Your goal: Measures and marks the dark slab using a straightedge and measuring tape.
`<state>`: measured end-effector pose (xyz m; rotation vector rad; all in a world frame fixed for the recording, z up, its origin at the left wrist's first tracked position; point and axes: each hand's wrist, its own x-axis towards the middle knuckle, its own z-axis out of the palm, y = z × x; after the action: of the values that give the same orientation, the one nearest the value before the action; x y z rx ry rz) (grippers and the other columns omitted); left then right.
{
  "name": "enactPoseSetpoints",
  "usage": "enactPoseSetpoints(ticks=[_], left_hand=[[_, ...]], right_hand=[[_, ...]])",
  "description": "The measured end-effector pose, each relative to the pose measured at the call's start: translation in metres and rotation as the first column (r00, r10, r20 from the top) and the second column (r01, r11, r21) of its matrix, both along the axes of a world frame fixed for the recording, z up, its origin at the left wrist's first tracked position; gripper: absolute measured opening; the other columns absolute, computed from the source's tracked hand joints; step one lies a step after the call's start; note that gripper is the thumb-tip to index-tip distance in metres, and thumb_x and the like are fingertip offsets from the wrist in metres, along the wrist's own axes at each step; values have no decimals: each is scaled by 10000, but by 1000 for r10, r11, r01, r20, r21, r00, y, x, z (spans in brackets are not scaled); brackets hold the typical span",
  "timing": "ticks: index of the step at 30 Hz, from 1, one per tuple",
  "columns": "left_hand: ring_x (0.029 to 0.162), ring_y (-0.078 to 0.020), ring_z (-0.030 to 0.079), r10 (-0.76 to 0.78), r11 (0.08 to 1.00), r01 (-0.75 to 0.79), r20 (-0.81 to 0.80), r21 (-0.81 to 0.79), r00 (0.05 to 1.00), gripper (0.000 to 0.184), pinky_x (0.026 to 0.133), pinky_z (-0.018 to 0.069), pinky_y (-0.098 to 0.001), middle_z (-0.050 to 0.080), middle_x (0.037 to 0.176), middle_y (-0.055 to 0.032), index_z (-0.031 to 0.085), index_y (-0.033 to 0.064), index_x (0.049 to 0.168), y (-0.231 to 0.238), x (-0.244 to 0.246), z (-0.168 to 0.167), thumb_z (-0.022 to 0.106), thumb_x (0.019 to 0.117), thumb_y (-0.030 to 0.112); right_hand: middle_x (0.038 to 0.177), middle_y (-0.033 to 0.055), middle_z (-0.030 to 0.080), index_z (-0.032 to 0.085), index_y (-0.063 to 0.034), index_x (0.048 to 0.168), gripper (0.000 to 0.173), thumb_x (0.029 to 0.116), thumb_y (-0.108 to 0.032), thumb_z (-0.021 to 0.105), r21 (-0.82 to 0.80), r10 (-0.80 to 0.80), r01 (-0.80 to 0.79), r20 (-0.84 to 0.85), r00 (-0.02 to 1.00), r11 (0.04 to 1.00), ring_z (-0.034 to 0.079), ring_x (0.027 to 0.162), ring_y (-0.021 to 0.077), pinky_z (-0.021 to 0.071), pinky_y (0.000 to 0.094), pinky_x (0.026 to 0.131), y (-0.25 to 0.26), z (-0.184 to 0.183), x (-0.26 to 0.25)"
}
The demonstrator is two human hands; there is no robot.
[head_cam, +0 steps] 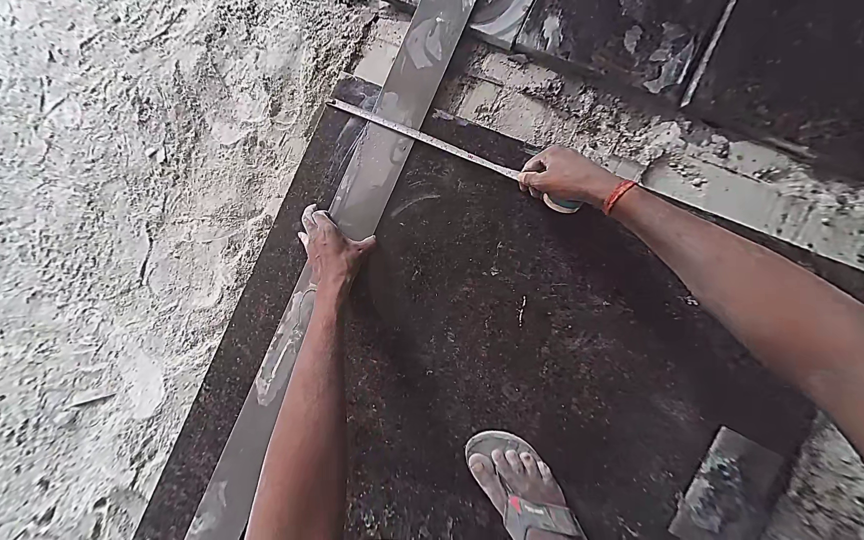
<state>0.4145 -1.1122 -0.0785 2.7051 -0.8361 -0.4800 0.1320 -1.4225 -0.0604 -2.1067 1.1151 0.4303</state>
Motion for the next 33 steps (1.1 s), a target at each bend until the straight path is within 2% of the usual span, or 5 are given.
enactPoseSetpoints(ticks=[6,14,19,27,33], left_hand=[[1347,-378,506,-55,998,56,37,-34,998,1074,1077,431,-588,412,1557,-194,558,12,1316,7,5,-10,939,523,628],[1417,-380,430,21,997,-23,-17,-77,1000,1052,1136,275,-687,285,1636,-189,519,26,1304,1,-2,-13,962,515,563],[1413,-348,465,13,993,-14,-7,-114,1000,1063,1160,263,-672,427,1570,-187,530,44,1363,2,-2,-14,940,537,574],[1482,-317,384,26,993,-26,0,-116,1000,1093,1191,219,-658,367,1620,-161,499,40,1413,3,-4,-17,934,559,565],[1442,-318,440,37,995,-37,-8,-89,999,1104,1164,273,-656,418,1591,-152,498,68,1425,2,-4,-13,933,549,582]], right_hand=[[728,87,687,738,-104,774,355,1034,-282,575,16,23,-23,9,1000,1000,657,726,271,497,576,716,-9,-6,-2],[745,85,698,745,-105,784,360,1043,-284,571,17,26,-26,-15,1000,1000,658,743,267,495,575,731,-8,-3,-1],[753,78,705,749,-115,787,363,1049,-286,565,20,32,-32,-13,999,999,663,745,264,498,574,731,-9,-4,-1],[729,76,697,746,-112,763,375,1050,-273,566,18,50,-50,-3,999,999,656,724,265,491,582,715,-10,-5,-2],[752,82,705,754,-104,791,352,1051,-248,567,45,44,-43,-20,999,998,659,746,263,494,572,735,-10,0,1]])
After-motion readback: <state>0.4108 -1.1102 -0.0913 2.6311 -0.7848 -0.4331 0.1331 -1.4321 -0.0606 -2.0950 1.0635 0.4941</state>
